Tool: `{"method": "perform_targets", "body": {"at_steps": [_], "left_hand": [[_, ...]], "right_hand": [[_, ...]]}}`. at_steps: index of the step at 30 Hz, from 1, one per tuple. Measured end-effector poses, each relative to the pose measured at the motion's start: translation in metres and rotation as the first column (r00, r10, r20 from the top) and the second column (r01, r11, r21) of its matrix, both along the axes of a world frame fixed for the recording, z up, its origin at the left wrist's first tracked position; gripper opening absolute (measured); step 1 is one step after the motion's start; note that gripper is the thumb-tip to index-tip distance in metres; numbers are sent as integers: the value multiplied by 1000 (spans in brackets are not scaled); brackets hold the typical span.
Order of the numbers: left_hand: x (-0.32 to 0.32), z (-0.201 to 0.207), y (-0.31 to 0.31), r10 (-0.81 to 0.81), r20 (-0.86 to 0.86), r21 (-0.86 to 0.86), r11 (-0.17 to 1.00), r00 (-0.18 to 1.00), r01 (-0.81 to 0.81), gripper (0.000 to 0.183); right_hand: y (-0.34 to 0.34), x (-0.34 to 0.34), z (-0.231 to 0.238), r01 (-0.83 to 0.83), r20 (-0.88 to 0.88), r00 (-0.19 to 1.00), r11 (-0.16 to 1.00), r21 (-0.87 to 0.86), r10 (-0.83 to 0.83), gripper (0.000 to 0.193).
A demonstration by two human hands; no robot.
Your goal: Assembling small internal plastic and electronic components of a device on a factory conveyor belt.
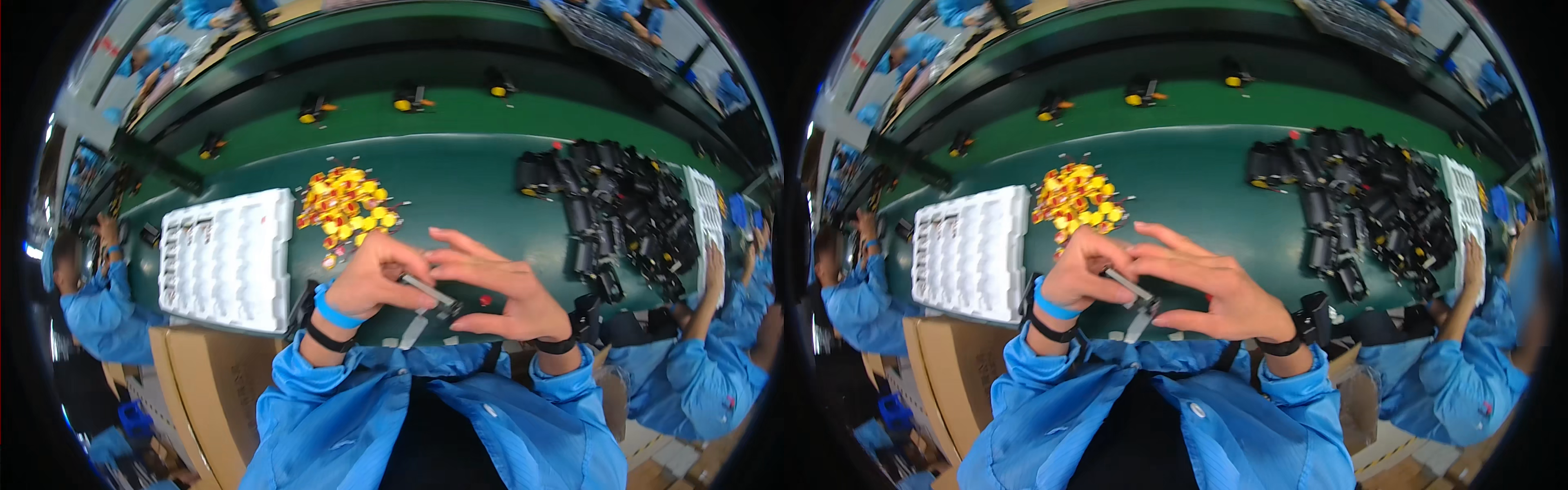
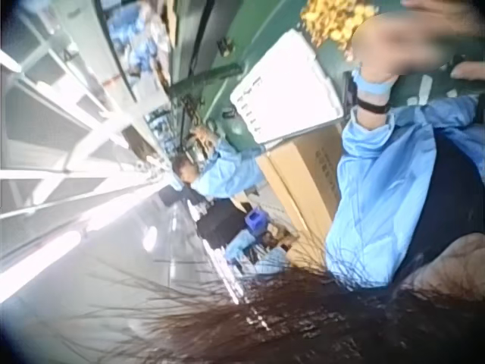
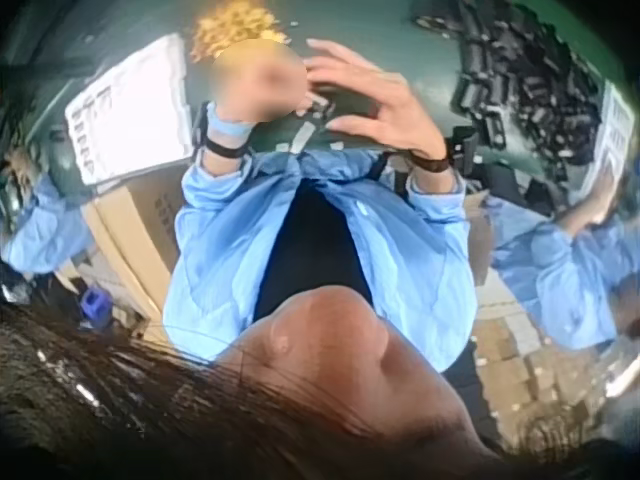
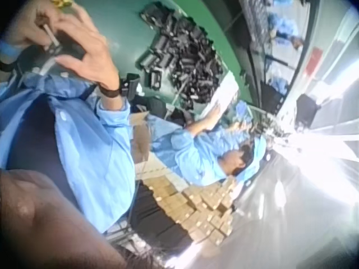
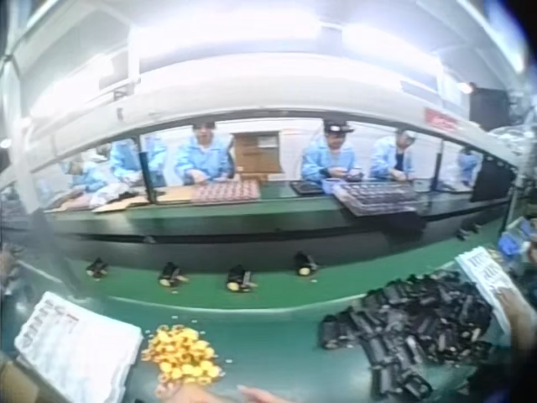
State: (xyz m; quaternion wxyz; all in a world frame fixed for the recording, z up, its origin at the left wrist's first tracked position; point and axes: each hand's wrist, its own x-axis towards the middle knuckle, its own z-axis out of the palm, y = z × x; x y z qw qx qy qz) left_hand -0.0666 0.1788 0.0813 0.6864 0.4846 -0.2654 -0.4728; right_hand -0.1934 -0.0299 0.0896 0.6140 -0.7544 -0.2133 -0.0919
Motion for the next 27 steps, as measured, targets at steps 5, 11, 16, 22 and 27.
{"method": "perform_targets", "body": {"at_steps": [5,11,16,22,27], "left_hand": [[-12,-5,-20,-201,-66,78,975,977,206,22],[-24,-28,-36,-450,-56,133,881,891,453,28],[-43,-17,-65,-466,-12,139,876,885,463,33],[-6,-17,-112,-55,396,248,967,916,-49,33],[47,-75,-202,91,972,-15,944,217,-329,86]], "right_hand": [[1,-33,-18,-44,112,993,999,-33,47,66],[-5,-57,-25,-7,141,990,992,-126,25,75],[-12,-74,-26,63,135,990,980,-189,-38,75],[-39,-99,-27,465,36,885,883,-65,-464,65],[-34,-85,-69,626,-287,763,772,110,-579,71]]}}
